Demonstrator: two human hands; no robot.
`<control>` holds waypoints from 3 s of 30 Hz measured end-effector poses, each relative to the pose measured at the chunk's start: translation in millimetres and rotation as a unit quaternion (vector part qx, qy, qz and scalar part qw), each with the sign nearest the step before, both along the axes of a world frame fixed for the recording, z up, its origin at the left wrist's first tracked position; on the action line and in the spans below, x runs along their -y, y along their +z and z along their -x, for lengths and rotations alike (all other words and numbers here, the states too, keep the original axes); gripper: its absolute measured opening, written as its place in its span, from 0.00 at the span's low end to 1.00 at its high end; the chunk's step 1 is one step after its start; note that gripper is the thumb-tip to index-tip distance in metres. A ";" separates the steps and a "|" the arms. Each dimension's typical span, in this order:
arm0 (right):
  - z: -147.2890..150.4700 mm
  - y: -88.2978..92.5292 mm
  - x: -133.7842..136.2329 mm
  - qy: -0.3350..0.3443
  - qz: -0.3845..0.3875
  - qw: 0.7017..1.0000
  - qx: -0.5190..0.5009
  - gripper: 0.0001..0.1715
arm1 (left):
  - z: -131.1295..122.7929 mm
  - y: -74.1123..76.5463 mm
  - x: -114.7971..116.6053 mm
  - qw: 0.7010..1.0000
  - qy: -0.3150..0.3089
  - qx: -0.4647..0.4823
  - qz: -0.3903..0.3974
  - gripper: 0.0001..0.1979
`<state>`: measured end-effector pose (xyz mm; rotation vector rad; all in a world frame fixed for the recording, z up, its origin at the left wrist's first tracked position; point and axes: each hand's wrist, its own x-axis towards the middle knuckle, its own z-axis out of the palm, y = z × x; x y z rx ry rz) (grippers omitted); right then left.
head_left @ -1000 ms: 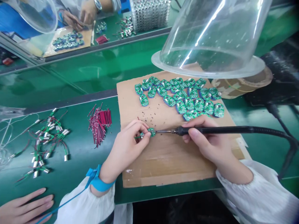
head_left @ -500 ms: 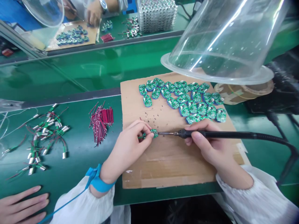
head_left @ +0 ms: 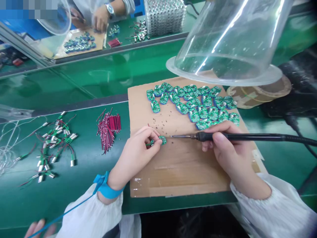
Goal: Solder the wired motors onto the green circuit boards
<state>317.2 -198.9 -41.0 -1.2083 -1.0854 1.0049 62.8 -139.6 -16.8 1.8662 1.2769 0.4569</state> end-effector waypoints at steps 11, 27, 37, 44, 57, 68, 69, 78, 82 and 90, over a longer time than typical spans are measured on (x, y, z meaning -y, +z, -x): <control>-1.4 -6.4 -0.6 0.001 -0.015 1.000 0.014 0.06 | 8.3 2.8 -1.1 0.999 -0.044 0.014 0.025 0.03; -1.8 1.9 3.7 0.065 0.003 0.992 0.109 0.05 | 3.6 -0.5 3.4 0.996 -0.052 -0.017 -0.072 0.03; -0.1 2.5 3.9 0.063 -0.005 0.991 0.116 0.04 | 0.8 -2.0 7.8 0.997 -0.027 -0.016 -0.067 0.04; -1.4 2.8 2.5 0.085 0.009 0.990 0.113 0.05 | -0.9 -1.6 8.8 0.998 -0.022 -0.011 -0.060 0.04; 0.2 0.8 4.5 0.024 0.016 0.998 0.063 0.06 | 0.3 -4.5 10.5 0.997 -0.022 0.004 -0.074 0.03; -0.3 -1.9 1.7 -0.001 0.002 0.999 0.050 0.05 | 7.9 -0.4 5.8 0.996 -0.057 0.002 -0.068 0.04; -0.4 -2.2 1.0 -0.010 0.000 0.999 0.046 0.05 | 10.4 1.1 5.0 0.995 -0.081 -0.001 -0.059 0.03; 3.8 1.6 -8.9 -0.057 -0.055 0.995 0.067 0.10 | 55.6 62.2 -44.6 0.945 -0.320 -0.064 -0.017 0.08; 3.9 1.7 -7.9 -0.073 -0.046 0.993 0.077 0.12 | 93.7 102.7 -109.6 0.951 -0.036 -0.205 -0.230 0.22; 4.4 -4.7 -2.4 -0.037 -0.056 0.994 0.082 0.15 | 11.3 47.0 -137.3 0.925 -0.071 -0.221 -0.300 0.19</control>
